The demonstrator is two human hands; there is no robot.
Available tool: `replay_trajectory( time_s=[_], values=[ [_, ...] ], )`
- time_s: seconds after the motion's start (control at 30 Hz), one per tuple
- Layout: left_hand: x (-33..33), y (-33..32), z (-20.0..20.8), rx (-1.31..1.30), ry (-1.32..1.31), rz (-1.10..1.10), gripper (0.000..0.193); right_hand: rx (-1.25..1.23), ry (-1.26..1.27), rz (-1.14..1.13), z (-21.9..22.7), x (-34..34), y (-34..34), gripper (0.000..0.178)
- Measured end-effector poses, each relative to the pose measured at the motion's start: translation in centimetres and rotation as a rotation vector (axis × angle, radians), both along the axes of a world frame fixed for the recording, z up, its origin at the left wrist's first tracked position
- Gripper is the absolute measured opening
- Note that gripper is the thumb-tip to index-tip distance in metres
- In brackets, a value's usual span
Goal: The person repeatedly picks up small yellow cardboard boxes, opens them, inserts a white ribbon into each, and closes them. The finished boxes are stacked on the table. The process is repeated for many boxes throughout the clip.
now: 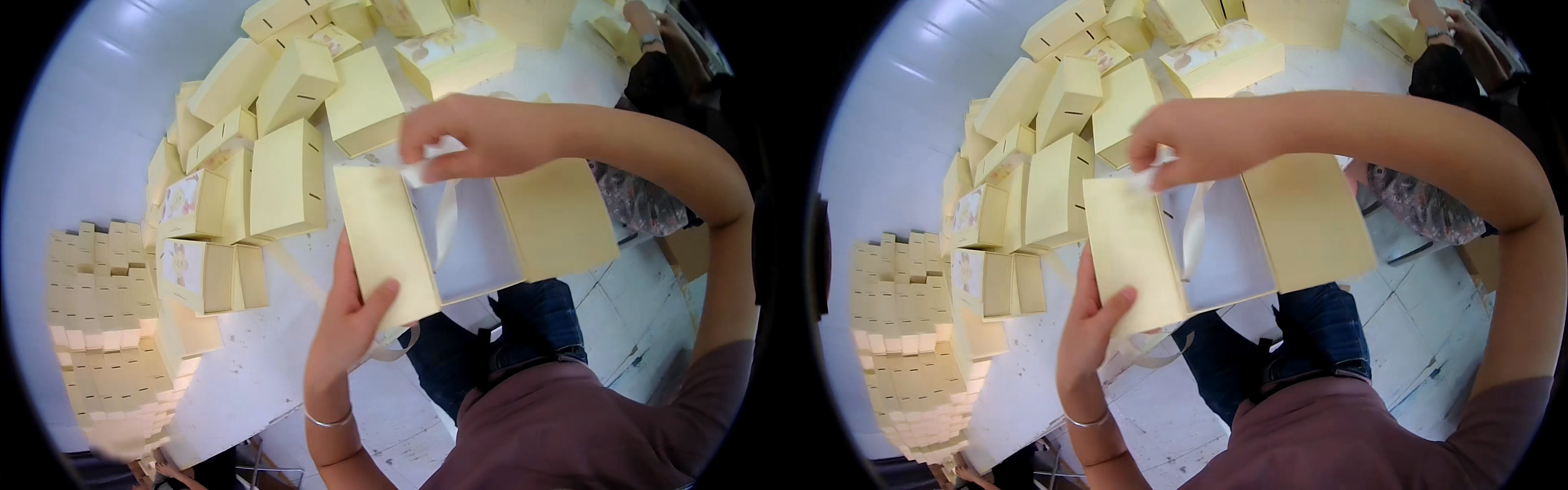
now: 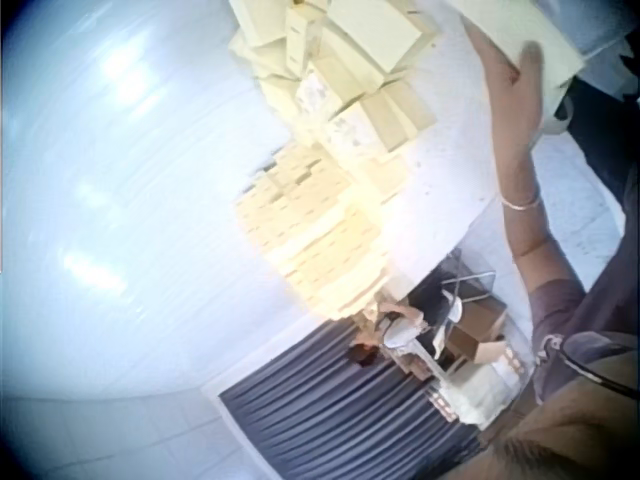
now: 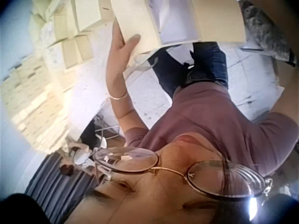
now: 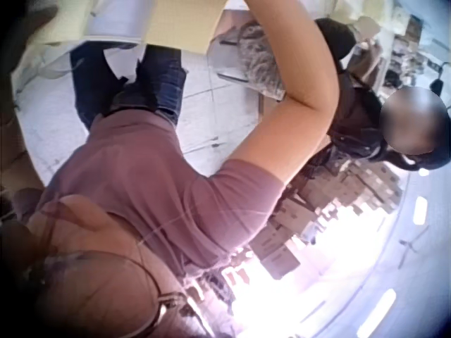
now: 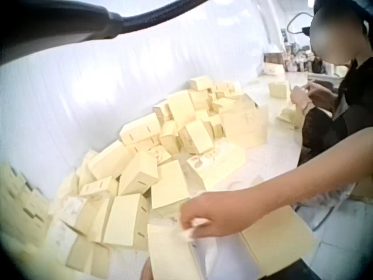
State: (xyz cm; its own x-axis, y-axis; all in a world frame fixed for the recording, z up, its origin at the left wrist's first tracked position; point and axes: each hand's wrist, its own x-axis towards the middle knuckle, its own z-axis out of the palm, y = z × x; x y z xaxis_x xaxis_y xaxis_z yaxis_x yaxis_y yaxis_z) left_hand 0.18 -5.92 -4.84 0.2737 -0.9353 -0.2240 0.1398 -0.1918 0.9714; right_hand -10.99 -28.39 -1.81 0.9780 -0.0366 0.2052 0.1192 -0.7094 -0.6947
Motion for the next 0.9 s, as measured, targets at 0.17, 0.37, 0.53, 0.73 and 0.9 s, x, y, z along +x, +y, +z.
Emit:
replay_trajectory(
  time_s=[0.17, 0.37, 0.53, 0.73, 0.9],
  values=[
    [-1.7, -0.5, -2.0, 0.063, 0.126, 0.005, 0.068, 0.027, 0.312, -0.135, -5.7, 1.0, 1.3, 0.008],
    [-1.7, 0.3, -2.3, 0.119, 0.078, 0.113, 0.066, -0.283, 0.454, -0.058, -6.0, 0.4, 0.9, 0.014],
    [-1.8, 0.1, -3.1, -0.016, 0.211, 0.200, 0.058, -0.296, 0.423, -0.052, -6.2, -0.1, 1.4, 0.015],
    [1.2, -3.2, -5.9, -0.047, 0.403, 0.259, 0.040, -0.311, 0.275, -0.053, -7.2, 1.0, 1.9, 0.018],
    [1.0, -4.8, -9.1, 0.226, -0.237, 0.138, 0.032, -0.258, 0.307, -0.076, -7.0, 1.0, 2.1, 0.016]
  ],
)
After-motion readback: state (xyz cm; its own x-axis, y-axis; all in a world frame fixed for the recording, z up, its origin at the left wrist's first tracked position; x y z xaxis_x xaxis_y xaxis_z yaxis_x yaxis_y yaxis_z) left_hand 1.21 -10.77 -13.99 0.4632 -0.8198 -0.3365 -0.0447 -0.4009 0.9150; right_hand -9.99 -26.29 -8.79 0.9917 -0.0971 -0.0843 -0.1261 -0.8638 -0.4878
